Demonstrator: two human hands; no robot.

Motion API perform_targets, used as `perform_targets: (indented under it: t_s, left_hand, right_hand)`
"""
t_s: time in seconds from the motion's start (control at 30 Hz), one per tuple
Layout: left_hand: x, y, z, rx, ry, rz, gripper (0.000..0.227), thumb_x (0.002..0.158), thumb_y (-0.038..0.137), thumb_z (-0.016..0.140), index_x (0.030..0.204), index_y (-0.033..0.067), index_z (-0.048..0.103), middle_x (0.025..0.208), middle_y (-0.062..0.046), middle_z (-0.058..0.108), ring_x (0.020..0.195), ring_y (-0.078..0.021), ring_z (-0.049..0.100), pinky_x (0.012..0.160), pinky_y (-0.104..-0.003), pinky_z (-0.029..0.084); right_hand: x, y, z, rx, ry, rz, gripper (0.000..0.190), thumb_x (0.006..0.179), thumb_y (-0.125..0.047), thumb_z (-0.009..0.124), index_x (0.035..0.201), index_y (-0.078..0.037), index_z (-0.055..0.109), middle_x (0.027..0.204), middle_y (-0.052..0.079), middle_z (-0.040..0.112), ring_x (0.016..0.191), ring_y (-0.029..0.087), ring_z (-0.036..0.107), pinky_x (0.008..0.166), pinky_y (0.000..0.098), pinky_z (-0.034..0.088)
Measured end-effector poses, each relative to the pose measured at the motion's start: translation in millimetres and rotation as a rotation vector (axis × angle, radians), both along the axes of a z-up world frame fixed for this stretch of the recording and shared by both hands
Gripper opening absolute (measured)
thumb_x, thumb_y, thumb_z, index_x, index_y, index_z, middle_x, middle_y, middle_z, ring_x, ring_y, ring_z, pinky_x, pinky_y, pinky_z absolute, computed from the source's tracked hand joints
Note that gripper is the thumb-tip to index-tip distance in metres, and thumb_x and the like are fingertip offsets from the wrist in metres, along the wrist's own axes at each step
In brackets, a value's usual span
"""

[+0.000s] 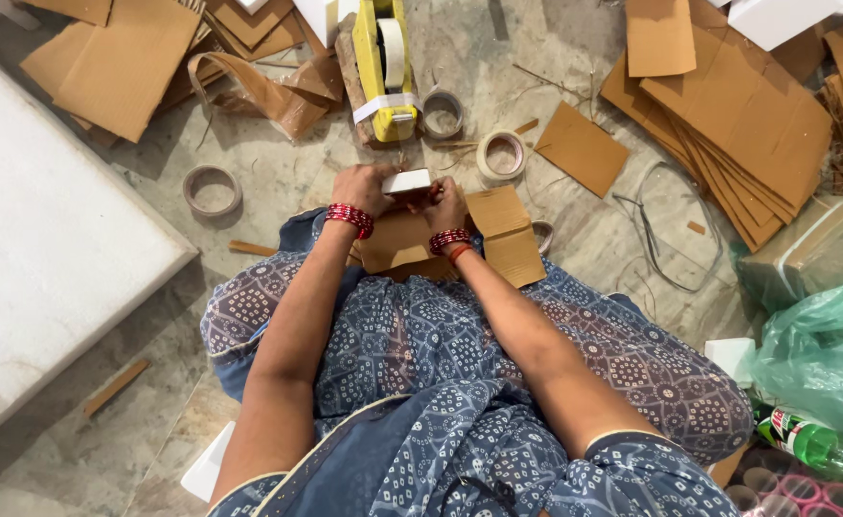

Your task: The person sits on the floor and assembles small cardboard boxes. They fold the cardboard flaps, insert white foam inserts into the boxes, and secure the edges using a yellow tape dispenser. The person handles multiple boxes sequentially, placing finished units aside.

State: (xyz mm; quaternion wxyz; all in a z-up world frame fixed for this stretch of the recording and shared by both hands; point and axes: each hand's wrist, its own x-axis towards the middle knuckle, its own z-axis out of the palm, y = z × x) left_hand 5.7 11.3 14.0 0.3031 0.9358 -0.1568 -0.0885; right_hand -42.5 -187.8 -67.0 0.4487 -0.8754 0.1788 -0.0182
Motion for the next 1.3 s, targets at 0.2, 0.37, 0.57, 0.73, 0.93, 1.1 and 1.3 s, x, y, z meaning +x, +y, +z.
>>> perform_targets:
  t_s: [0.2,0.37,0.57,0.73,0.93,1.1,1.3]
  left_hand:
    - [-3,-1,-10,-0.012,-0.086,-0.032,0.042,0.071,0.023,0.085,0.112,0.0259,0.075,0.092,-0.010,0.077,0.085,-0.0323,0.072,0.084,-0.045,0.054]
    - [-4,-3,-16,0.018,-0.120,-0.039,0.042,0.072,0.022,0.085,0.113,0.0239,0.074,0.090,-0.009,0.077,0.084,-0.0307,0.072,0.089,-0.043,0.050]
    - [-4,-4,-13,-0.004,-0.148,-0.040,0.045,0.067,0.026,0.088,0.109,0.0218,0.073,0.092,-0.008,0.075,0.084,-0.0292,0.071,0.087,-0.043,0.049]
    - [-6,-3,-5,-0.013,-0.163,-0.041,0.043,0.066,0.025,0.087,0.106,0.0221,0.072,0.090,-0.006,0.075,0.086,-0.0277,0.071,0.086,-0.042,0.048]
    - [-3,-9,-9,0.031,-0.047,-0.062,0.044,0.073,0.019,0.085,0.114,0.0211,0.071,0.087,-0.006,0.075,0.077,-0.0250,0.071,0.083,-0.042,0.049]
    - [-8,-10,-24,0.021,-0.209,-0.086,0.046,0.071,0.016,0.083,0.113,0.0182,0.067,0.089,-0.006,0.074,0.082,-0.0287,0.070,0.083,-0.042,0.052]
    - [-22,-13,-23,0.022,-0.215,-0.049,0.046,0.072,0.022,0.086,0.108,0.0155,0.058,0.084,-0.010,0.072,0.086,-0.0328,0.069,0.082,-0.045,0.052]
  right_hand:
    - [21,-38,-23,-0.265,-0.077,0.442,0.037,0.074,-0.018,0.089,0.101,-0.005,0.068,0.083,0.016,0.074,0.073,0.030,0.072,0.067,0.0404,0.059]
    - [80,-75,-49,0.409,0.318,0.081,0.030,0.080,-0.024,0.080,0.098,0.001,0.076,0.081,0.014,0.071,0.068,0.023,0.067,0.057,0.0347,0.050]
    - [117,-51,33,0.482,0.330,0.281,0.022,0.095,-0.021,0.071,0.111,-0.005,0.076,0.095,0.002,0.078,0.078,0.007,0.072,0.064,0.0216,0.056]
    - [128,-18,59,0.728,0.441,0.233,0.030,0.092,-0.025,0.076,0.110,-0.001,0.072,0.094,0.005,0.078,0.076,0.010,0.074,0.065,0.0242,0.060]
    - [142,-18,22,0.587,0.341,0.232,0.023,0.094,-0.017,0.078,0.102,0.005,0.077,0.091,0.011,0.079,0.074,0.013,0.073,0.062,0.0250,0.055]
    - [141,-38,-45,0.231,0.456,0.360,0.020,0.089,-0.013,0.077,0.103,0.001,0.076,0.091,0.009,0.080,0.078,0.014,0.078,0.069,0.0225,0.063]
    - [134,-58,-75,-0.201,0.530,0.767,0.023,0.093,-0.019,0.076,0.111,-0.005,0.076,0.098,0.008,0.078,0.085,0.016,0.074,0.076,0.0282,0.058]
